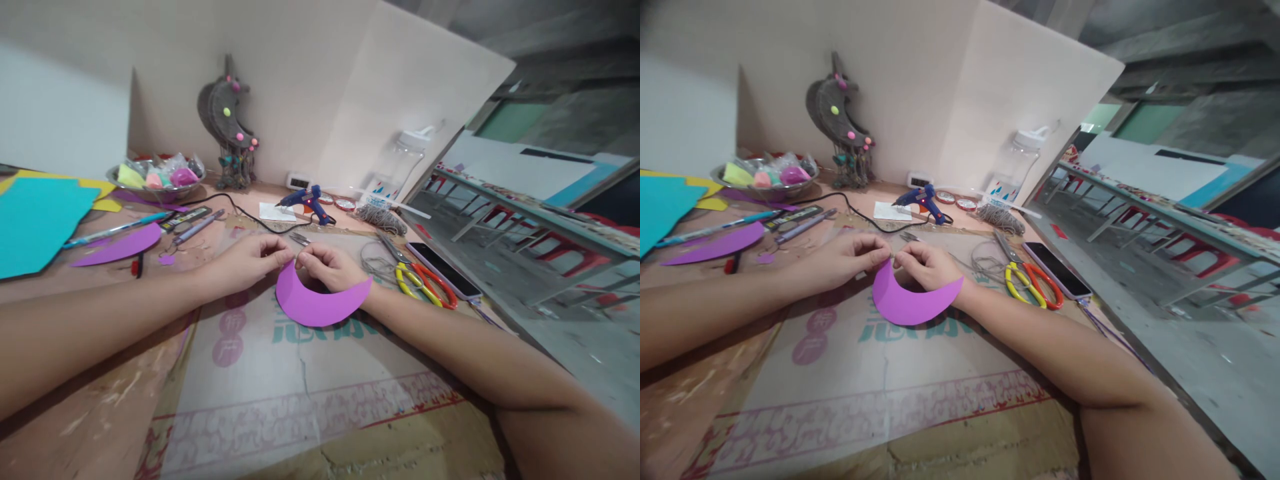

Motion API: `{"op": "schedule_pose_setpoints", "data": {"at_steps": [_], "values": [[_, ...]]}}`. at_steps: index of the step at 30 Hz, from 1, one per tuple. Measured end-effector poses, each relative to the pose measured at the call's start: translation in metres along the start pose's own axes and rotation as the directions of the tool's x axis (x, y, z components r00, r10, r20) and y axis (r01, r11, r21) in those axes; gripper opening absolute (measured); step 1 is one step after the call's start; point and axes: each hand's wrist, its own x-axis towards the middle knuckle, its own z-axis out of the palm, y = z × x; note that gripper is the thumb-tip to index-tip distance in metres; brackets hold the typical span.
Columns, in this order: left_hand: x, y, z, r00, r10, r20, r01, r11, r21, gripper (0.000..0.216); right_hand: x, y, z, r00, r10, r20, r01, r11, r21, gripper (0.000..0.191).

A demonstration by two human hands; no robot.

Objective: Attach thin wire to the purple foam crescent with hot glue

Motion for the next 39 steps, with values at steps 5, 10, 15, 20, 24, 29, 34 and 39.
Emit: {"op": "schedule_pose_setpoints", "data": {"at_steps": [5, 10, 15, 20, 24, 29, 34, 39], "values": [[0.0004, 0.0003, 0.0004, 1.0, -0.005, 0.004, 0.005, 1.0, 0.001, 0.024, -0.001, -0.002, 0.0006, 1.0, 0.021, -0.002, -0.021, 1.0, 0.019, 0.028], [0.0003, -0.0004, -0.0006, 1.0, 0.003, -0.004, -0.003, 1.0, 0.019, 0.024, -0.0019, -0.0029, 0.0032, 0.997, 0.069, 0.041, -0.075, 0.98, 0.185, 0.032], [0.0001, 0.0015, -0.0011, 1.0, -0.002, -0.001, 0.002, 0.999, 0.049, 0.024, -0.001, -0.0036, 0.0034, 0.989, 0.091, 0.116, -0.117, 0.961, 0.249, 0.031], [-0.0013, 0.0021, 0.0009, 0.999, -0.028, -0.015, 0.028, 1.0, 0.0, 0.024, -0.0006, -0.0067, 0.0013, 0.988, 0.092, 0.128, -0.103, 0.991, 0.082, 0.026], [-0.0013, -0.0004, 0.0014, 1.0, -0.023, -0.012, 0.023, 1.0, -0.017, 0.025, -0.0007, -0.0073, 0.0012, 0.991, 0.071, 0.115, -0.075, 0.996, 0.038, 0.025], [-0.0009, 0.0022, 0.0, 1.0, -0.015, -0.014, 0.015, 1.0, 0.011, 0.024, 0.0003, -0.005, 0.002, 0.993, 0.057, 0.101, -0.056, 0.998, -0.011, 0.026], [-0.002, 0.0086, -0.0003, 0.999, -0.037, -0.012, 0.037, 0.999, 0.007, 0.021, 0.0001, -0.0062, 0.0022, 0.995, 0.05, 0.091, -0.046, 0.998, -0.043, 0.027], [-0.0012, 0.0089, 0.0005, 1.0, -0.029, -0.001, 0.029, 1.0, 0.012, 0.021, 0.0002, -0.0051, 0.0016, 0.995, 0.04, 0.093, -0.032, 0.995, -0.09, 0.028]]}}
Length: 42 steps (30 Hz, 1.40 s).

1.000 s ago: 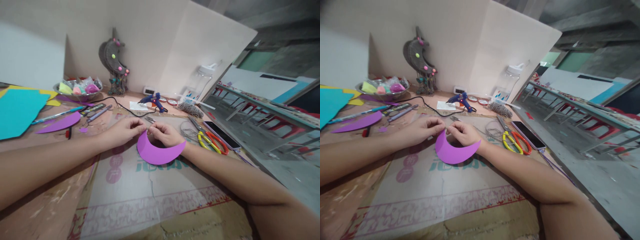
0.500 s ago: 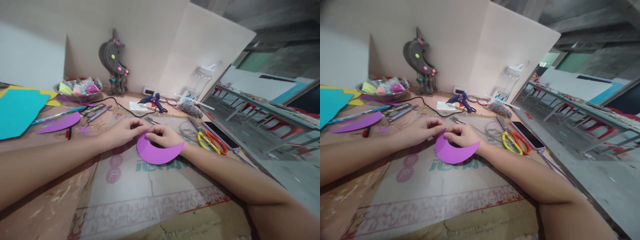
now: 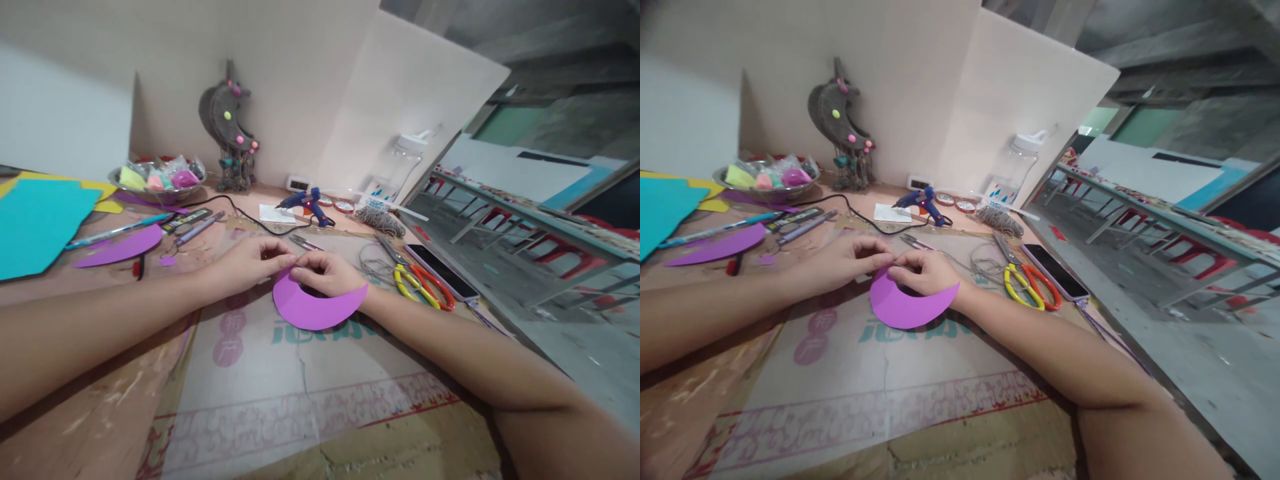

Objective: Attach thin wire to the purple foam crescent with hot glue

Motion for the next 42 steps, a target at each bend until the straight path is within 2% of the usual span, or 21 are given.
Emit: {"op": "schedule_pose_setpoints", "data": {"at_steps": [7, 11, 14, 16, 18, 22, 24, 29, 32, 36, 40, 42], "values": [[0.0, 0.0, 0.0, 1.0, 0.001, 0.008, -0.001, 1.0, 0.025, 0.022, 0.0, -0.001, 0.001, 1.0, 0.016, 0.011, -0.017, 0.999, 0.048, 0.026], [0.0, -0.004, 0.0, 1.0, 0.023, -0.019, -0.023, 1.0, -0.008, 0.021, -0.004, -0.001, -0.001, 0.999, 0.014, 0.044, -0.022, 0.981, 0.192, 0.033], [-0.001, -0.003, -0.001, 0.999, 0.019, -0.051, -0.021, 0.999, -0.034, 0.022, -0.004, 0.003, -0.001, 0.999, 0.033, 0.011, -0.035, 0.957, 0.288, 0.042], [-0.003, -0.001, -0.001, 0.997, -0.005, -0.077, 0.0, 0.998, -0.062, 0.025, -0.002, 0.006, -0.001, 0.998, 0.065, 0.002, -0.063, 0.946, 0.317, 0.04], [-0.004, 0.001, -0.001, 0.996, -0.034, -0.088, 0.024, 0.993, -0.111, 0.026, 0.002, 0.008, 0.0, 0.997, 0.073, 0.004, -0.071, 0.951, 0.3, 0.034], [-0.005, 0.001, 0.0, 0.997, -0.039, -0.073, 0.026, 0.984, -0.174, 0.027, 0.006, 0.006, -0.001, 0.999, -0.018, -0.04, 0.025, 0.981, 0.195, 0.029], [-0.005, 0.0, 0.001, 0.997, 0.005, -0.079, -0.017, 0.988, -0.152, 0.027, 0.005, 0.004, -0.003, 0.999, -0.041, -0.004, 0.041, 0.983, 0.181, 0.032], [-0.007, 0.001, 0.001, 0.993, 0.088, -0.073, -0.093, 0.993, -0.073, 0.024, 0.0, 0.0, -0.008, 0.992, 0.061, 0.111, -0.09, 0.955, 0.284, 0.035], [-0.007, 0.001, 0.001, 0.997, 0.038, -0.062, -0.045, 0.993, -0.11, 0.024, 0.0, 0.0, -0.009, 0.99, 0.079, 0.114, -0.115, 0.926, 0.359, 0.03], [-0.001, -0.004, -0.001, 0.998, -0.061, -0.003, 0.059, 0.984, -0.171, 0.032, 0.0, 0.002, -0.008, 0.993, 0.105, 0.061, -0.121, 0.906, 0.405, 0.031], [0.004, -0.004, -0.002, 0.997, -0.075, 0.001, 0.075, 0.995, -0.073, 0.027, -0.003, 0.001, -0.004, 0.995, 0.088, 0.054, -0.102, 0.918, 0.384, 0.031], [0.004, 0.0, -0.002, 0.993, -0.121, 0.002, 0.121, 0.992, -0.027, 0.025, -0.003, -0.002, -0.007, 0.998, 0.064, -0.003, -0.06, 0.949, 0.311, 0.03]]}}
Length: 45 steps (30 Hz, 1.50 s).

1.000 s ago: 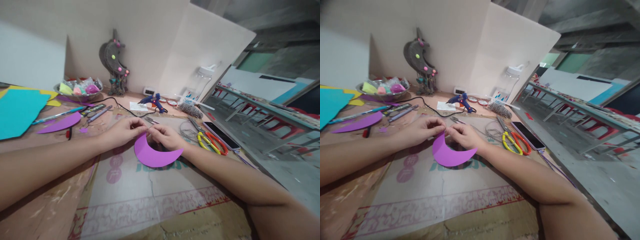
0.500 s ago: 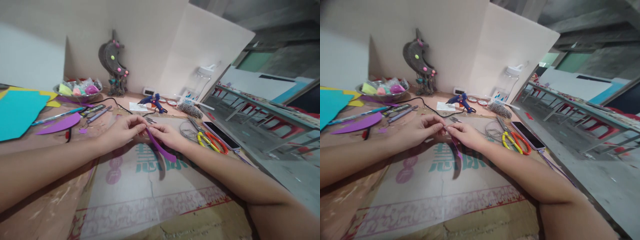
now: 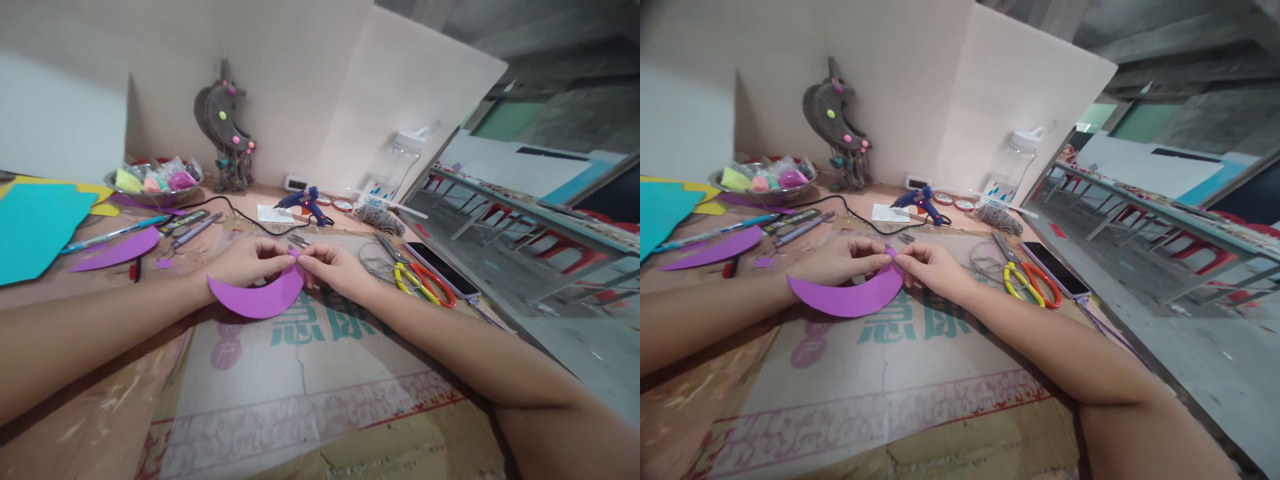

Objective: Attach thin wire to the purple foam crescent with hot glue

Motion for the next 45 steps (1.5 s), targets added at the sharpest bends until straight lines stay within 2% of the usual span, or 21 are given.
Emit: {"op": "schedule_pose_setpoints", "data": {"at_steps": [2, 3, 5, 8, 12, 17, 21, 25, 27, 29, 31, 33, 35, 37, 39, 42, 45], "values": [[-0.002, 0.004, 0.001, 0.999, -0.041, 0.004, 0.041, 0.999, 0.024, 0.024, 0.001, -0.006, -0.007, 0.986, -0.113, -0.126, 0.092, 0.982, -0.164, 0.028], [-0.003, 0.006, 0.001, 0.999, -0.051, 0.008, 0.051, 0.998, 0.026, 0.024, 0.003, -0.008, -0.013, 0.961, -0.197, -0.192, 0.139, 0.951, -0.277, 0.026], [-0.004, 0.007, 0.001, 0.998, -0.057, 0.018, 0.057, 0.998, 0.016, 0.022, 0.007, -0.011, -0.026, 0.922, -0.319, -0.22, 0.17, 0.843, -0.511, 0.026], [-0.004, 0.006, 0.001, 0.997, -0.058, 0.046, 0.057, 0.998, 0.011, 0.022, 0.014, -0.002, -0.042, 0.925, -0.37, -0.084, 0.203, 0.67, -0.714, 0.029], [-0.004, 0.003, 0.0, 0.993, -0.056, 0.107, 0.053, 0.998, 0.027, 0.027, 0.02, 0.017, -0.045, 0.935, -0.331, 0.127, 0.287, 0.497, -0.819, 0.029], [-0.005, 0.003, 0.0, 0.985, -0.051, 0.166, 0.045, 0.998, 0.04, 0.028, 0.02, 0.015, -0.038, 0.945, -0.289, 0.154, 0.255, 0.353, -0.9, 0.029], [-0.005, 0.003, 0.001, 0.982, -0.042, 0.183, 0.034, 0.998, 0.044, 0.028, 0.019, 0.009, -0.045, 0.97, -0.219, 0.103, 0.172, 0.328, -0.929, 0.031], [-0.004, 0.001, 0.001, 0.98, -0.05, 0.191, 0.045, 0.999, 0.028, 0.028, 0.023, 0.017, -0.06, 0.984, -0.173, 0.039, 0.096, 0.338, -0.936, 0.036], [-0.004, 0.001, 0.001, 0.981, -0.052, 0.189, 0.048, 0.999, 0.026, 0.027, 0.025, 0.023, -0.066, 0.985, -0.171, -0.001, 0.06, 0.355, -0.933, 0.034], [-0.005, 0.002, 0.001, 0.981, -0.058, 0.183, 0.054, 0.998, 0.025, 0.026, 0.027, 0.027, -0.071, 0.972, -0.226, -0.059, 0.037, 0.399, -0.916, 0.028], [-0.005, 0.002, 0.001, 0.982, -0.063, 0.18, 0.062, 0.998, 0.012, 0.025, 0.028, 0.025, -0.073, 0.927, -0.354, -0.126, 0.059, 0.469, -0.881, 0.028], [-0.005, 0.003, 0.001, 0.982, -0.06, 0.181, 0.061, 0.998, -0.001, 0.024, 0.025, 0.016, -0.07, 0.842, -0.507, -0.186, 0.128, 0.522, -0.843, 0.03], [-0.004, 0.003, 0.001, 0.982, -0.042, 0.183, 0.045, 0.999, -0.011, 0.023, 0.019, 0.003, -0.063, 0.765, -0.611, -0.203, 0.199, 0.524, -0.828, 0.032], [-0.004, 0.002, 0.002, 0.984, -0.013, 0.177, 0.014, 1.0, -0.009, 0.022, 0.009, -0.009, -0.052, 0.76, -0.627, -0.174, 0.219, 0.498, -0.839, 0.033], [-0.003, 0.001, 0.002, 0.987, 0.018, 0.158, -0.02, 1.0, 0.007, 0.022, 0.0, -0.014, -0.042, 0.789, -0.606, -0.102, 0.23, 0.446, -0.865, 0.037], [-0.003, 0.0, 0.002, 0.991, 0.029, 0.129, -0.033, 0.999, 0.03, 0.019, -0.007, -0.005, -0.034, 0.785, -0.616, 0.059, 0.326, 0.331, -0.886, 0.04], [-0.003, 0.001, 0.001, 0.992, 0.003, 0.124, -0.008, 0.999, 0.039, 0.021, -0.004, 0.013, -0.037, 0.747, -0.654, 0.117, 0.387, 0.286, -0.877, 0.033]]}}
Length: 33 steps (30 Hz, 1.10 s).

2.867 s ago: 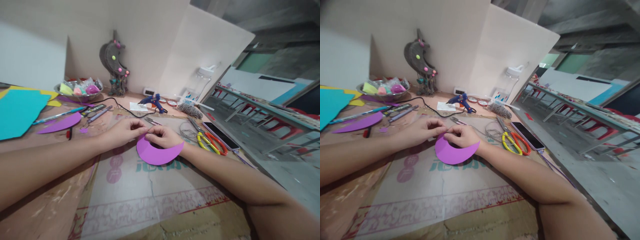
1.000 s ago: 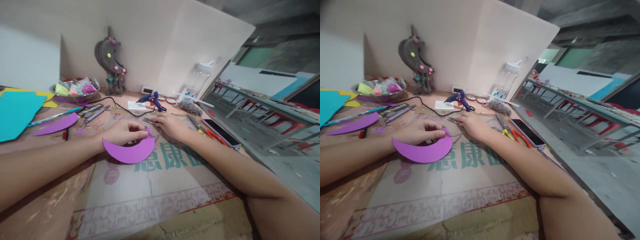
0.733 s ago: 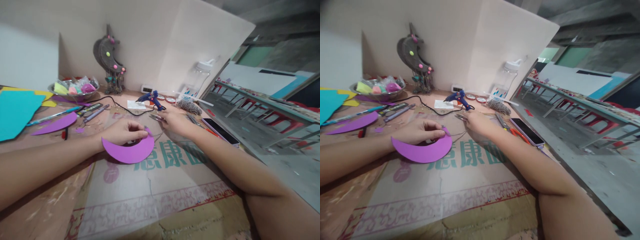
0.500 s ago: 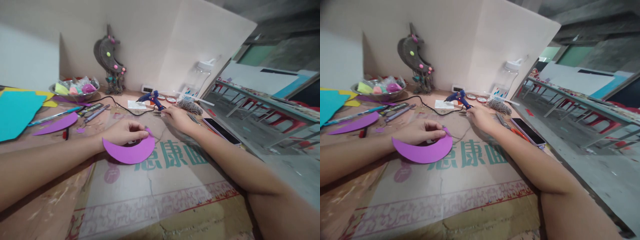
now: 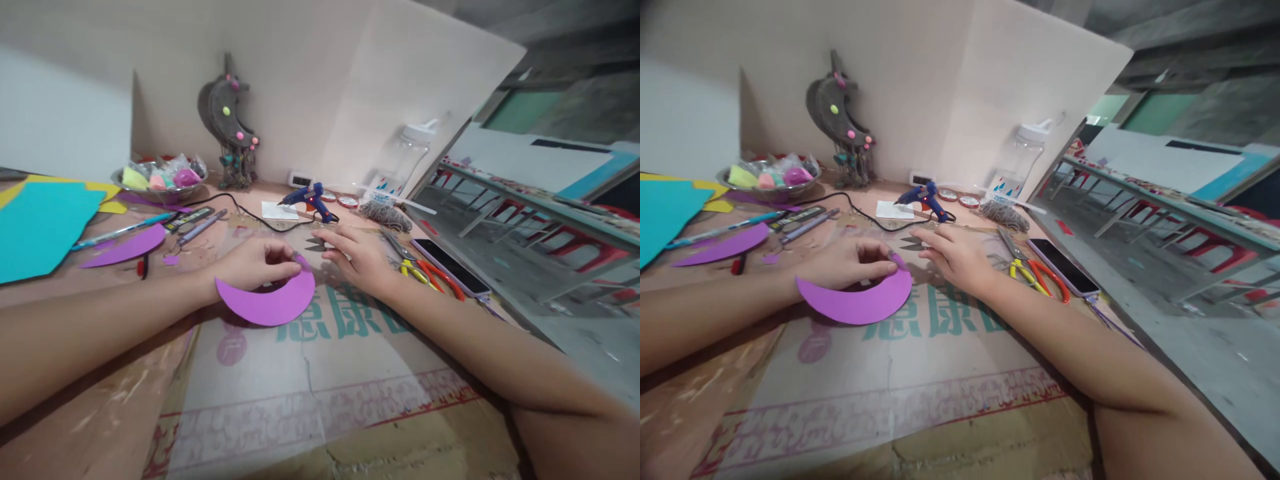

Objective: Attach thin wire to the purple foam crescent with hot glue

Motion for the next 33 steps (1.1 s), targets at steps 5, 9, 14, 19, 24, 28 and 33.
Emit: {"op": "schedule_pose_setpoints", "data": {"at_steps": [5, 9, 14, 19, 24, 28, 33], "values": [[-0.001, 0.002, 0.0, 1.0, -0.019, -0.002, 0.02, 0.999, 0.048, 0.024, -0.003, 0.006, 0.006, 0.998, -0.049, -0.029, 0.049, 0.999, -0.008, 0.028], [-0.001, 0.003, -0.001, 1.0, 0.005, -0.005, -0.005, 0.998, 0.07, 0.021, -0.001, -0.001, 0.004, 0.997, -0.078, -0.002, 0.077, 0.995, -0.059, 0.027], [0.0, 0.003, -0.001, 1.0, 0.018, 0.008, -0.019, 0.995, 0.096, 0.024, -0.001, -0.004, 0.005, 0.997, -0.074, 0.012, 0.075, 0.993, -0.089, 0.028], [0.0, 0.002, 0.0, 1.0, 0.019, 0.01, -0.02, 0.995, 0.098, 0.024, 0.0, -0.002, 0.006, 0.998, -0.043, 0.043, 0.046, 0.997, -0.068, 0.028], [-0.002, 0.001, 0.0, 0.999, 0.031, 0.016, -0.032, 0.994, 0.101, 0.024, 0.0, -0.003, 0.006, 0.998, -0.026, 0.061, 0.029, 0.999, -0.045, 0.03], [-0.002, 0.001, 0.0, 0.999, 0.042, 0.018, -0.044, 0.993, 0.106, 0.025, 0.001, -0.004, 0.006, 0.997, -0.027, 0.075, 0.03, 0.999, -0.036, 0.031], [-0.001, 0.0, 0.0, 0.999, 0.04, 0.016, -0.041, 0.993, 0.109, 0.024, 0.001, -0.004, 0.006, 0.997, -0.043, 0.058, 0.045, 0.998, -0.038, 0.032]]}}
